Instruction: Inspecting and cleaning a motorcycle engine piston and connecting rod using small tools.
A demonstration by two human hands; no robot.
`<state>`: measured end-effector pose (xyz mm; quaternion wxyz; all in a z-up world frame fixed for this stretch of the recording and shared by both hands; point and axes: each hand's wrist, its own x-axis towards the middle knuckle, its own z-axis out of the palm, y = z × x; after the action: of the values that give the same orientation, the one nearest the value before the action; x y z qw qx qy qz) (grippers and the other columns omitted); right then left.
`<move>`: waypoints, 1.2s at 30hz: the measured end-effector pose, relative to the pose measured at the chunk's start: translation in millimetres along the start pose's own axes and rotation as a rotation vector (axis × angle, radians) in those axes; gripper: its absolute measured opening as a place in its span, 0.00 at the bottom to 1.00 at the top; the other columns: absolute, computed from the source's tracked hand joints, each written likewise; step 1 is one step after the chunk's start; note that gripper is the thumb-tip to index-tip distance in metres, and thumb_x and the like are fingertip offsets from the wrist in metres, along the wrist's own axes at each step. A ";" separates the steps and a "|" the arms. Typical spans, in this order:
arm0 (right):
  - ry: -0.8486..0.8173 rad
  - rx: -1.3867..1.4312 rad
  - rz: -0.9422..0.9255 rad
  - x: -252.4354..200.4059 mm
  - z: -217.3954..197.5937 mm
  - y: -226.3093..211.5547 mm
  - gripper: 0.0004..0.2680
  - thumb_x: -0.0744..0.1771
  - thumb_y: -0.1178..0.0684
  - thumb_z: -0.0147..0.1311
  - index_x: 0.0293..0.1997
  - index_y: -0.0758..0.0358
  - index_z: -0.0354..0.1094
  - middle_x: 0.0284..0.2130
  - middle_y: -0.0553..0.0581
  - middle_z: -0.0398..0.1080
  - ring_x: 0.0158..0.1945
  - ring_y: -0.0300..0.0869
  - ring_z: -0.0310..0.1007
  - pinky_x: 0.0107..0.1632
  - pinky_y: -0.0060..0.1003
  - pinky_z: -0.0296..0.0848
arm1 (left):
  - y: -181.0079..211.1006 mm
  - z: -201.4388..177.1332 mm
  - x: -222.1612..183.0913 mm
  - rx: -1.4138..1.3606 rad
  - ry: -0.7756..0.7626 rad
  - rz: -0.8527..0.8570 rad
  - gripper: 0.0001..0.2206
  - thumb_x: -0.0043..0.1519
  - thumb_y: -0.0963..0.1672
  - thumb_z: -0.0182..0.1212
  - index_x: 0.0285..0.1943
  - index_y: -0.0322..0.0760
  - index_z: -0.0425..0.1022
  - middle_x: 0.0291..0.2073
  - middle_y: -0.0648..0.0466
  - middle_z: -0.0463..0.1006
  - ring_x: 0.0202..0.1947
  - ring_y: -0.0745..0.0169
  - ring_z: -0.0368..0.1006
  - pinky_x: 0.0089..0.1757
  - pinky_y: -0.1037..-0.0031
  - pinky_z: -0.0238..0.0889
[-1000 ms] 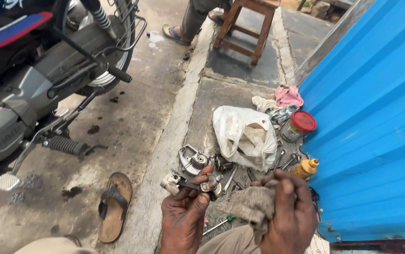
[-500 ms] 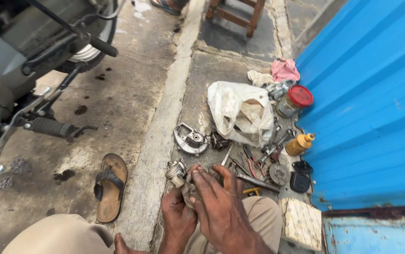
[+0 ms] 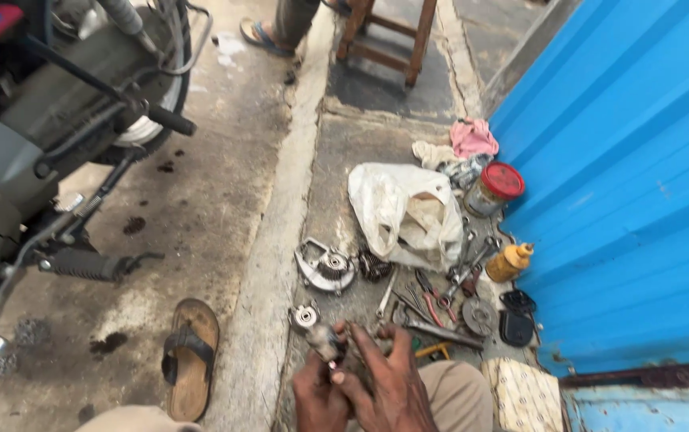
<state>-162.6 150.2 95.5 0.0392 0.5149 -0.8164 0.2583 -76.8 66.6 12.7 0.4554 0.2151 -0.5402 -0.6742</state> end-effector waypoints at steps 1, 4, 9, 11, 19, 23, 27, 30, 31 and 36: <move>0.013 0.003 -0.015 1.9 4.3 4.1 0.27 0.62 0.41 0.68 0.66 0.61 0.66 0.48 0.76 0.65 0.50 0.64 0.72 0.51 0.49 0.72 | 7.6 0.7 3.5 0.002 0.002 0.020 0.18 0.61 0.36 0.58 0.61 0.21 0.73 0.53 0.36 0.81 0.53 0.48 0.79 0.53 0.66 0.72; -0.159 0.230 0.303 1.7 25.2 29.9 0.26 0.62 0.42 0.66 0.68 0.53 0.68 0.44 0.70 0.68 0.49 0.58 0.76 0.53 0.47 0.74 | -27.9 3.9 8.2 0.160 0.003 0.090 0.16 0.62 0.37 0.53 0.58 0.22 0.76 0.52 0.38 0.81 0.53 0.50 0.83 0.51 0.67 0.75; -0.326 0.411 0.513 -28.0 91.4 94.3 0.23 0.63 0.43 0.66 0.64 0.53 0.70 0.43 0.60 0.77 0.52 0.47 0.79 0.58 0.41 0.70 | -223.8 -32.5 -31.2 0.663 -0.154 0.060 0.11 0.63 0.40 0.61 0.53 0.29 0.81 0.43 0.44 0.86 0.49 0.50 0.85 0.64 0.55 0.58; -0.295 0.560 0.601 -32.9 104.3 96.6 0.20 0.62 0.46 0.66 0.59 0.57 0.73 0.41 0.61 0.79 0.49 0.46 0.80 0.55 0.39 0.72 | -225.6 -34.0 -31.2 0.650 -0.155 0.092 0.11 0.61 0.39 0.61 0.52 0.28 0.80 0.40 0.43 0.85 0.45 0.48 0.84 0.58 0.56 0.63; -0.215 0.603 0.716 -7.4 57.6 19.3 0.10 0.63 0.52 0.63 0.41 0.68 0.75 0.28 0.60 0.76 0.32 0.40 0.75 0.37 0.36 0.73 | -70.5 -7.2 -26.1 0.514 0.064 0.096 0.12 0.55 0.34 0.57 0.48 0.26 0.77 0.30 0.37 0.79 0.33 0.36 0.77 0.36 0.56 0.73; -0.136 0.561 0.699 -4.0 52.0 10.6 0.10 0.63 0.51 0.62 0.39 0.68 0.72 0.21 0.61 0.72 0.25 0.38 0.68 0.30 0.38 0.68 | -43.6 -5.0 -15.2 0.581 0.041 0.076 0.09 0.55 0.33 0.54 0.43 0.25 0.75 0.31 0.37 0.78 0.34 0.35 0.76 0.34 0.52 0.69; -0.185 0.565 0.782 8.0 35.2 -2.4 0.10 0.64 0.49 0.61 0.41 0.67 0.72 0.19 0.60 0.67 0.23 0.37 0.61 0.27 0.39 0.63 | -38.6 -8.2 -10.9 0.602 -0.029 -0.001 0.06 0.56 0.33 0.53 0.40 0.24 0.74 0.27 0.38 0.76 0.29 0.40 0.75 0.32 0.52 0.67; -0.261 0.645 0.773 -13.5 50.0 10.9 0.10 0.66 0.49 0.60 0.39 0.68 0.72 0.22 0.55 0.70 0.24 0.35 0.64 0.28 0.36 0.65 | -39.4 -12.5 -3.4 0.676 -0.001 0.023 0.05 0.59 0.34 0.56 0.41 0.25 0.76 0.31 0.39 0.80 0.34 0.46 0.78 0.34 0.58 0.72; -0.266 0.643 0.775 -26.9 50.9 11.2 0.10 0.66 0.49 0.60 0.39 0.68 0.72 0.22 0.55 0.70 0.24 0.35 0.64 0.28 0.36 0.65 | -21.9 -11.0 4.4 0.675 0.001 0.018 0.05 0.59 0.34 0.56 0.41 0.25 0.76 0.31 0.39 0.80 0.34 0.46 0.78 0.34 0.58 0.72; 0.124 0.989 0.833 -26.7 -0.6 -20.0 0.11 0.66 0.51 0.57 0.49 0.68 0.74 0.33 0.55 0.77 0.32 0.37 0.74 0.34 0.34 0.75 | 39.1 -4.5 24.5 0.107 0.066 -0.295 0.17 0.60 0.38 0.59 0.60 0.32 0.73 0.49 0.45 0.83 0.47 0.58 0.82 0.46 0.69 0.79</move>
<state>-133.0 165.7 94.9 -0.2590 0.0969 -0.7287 0.6265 -70.4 43.3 52.3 0.3570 0.3380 -0.5226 -0.6966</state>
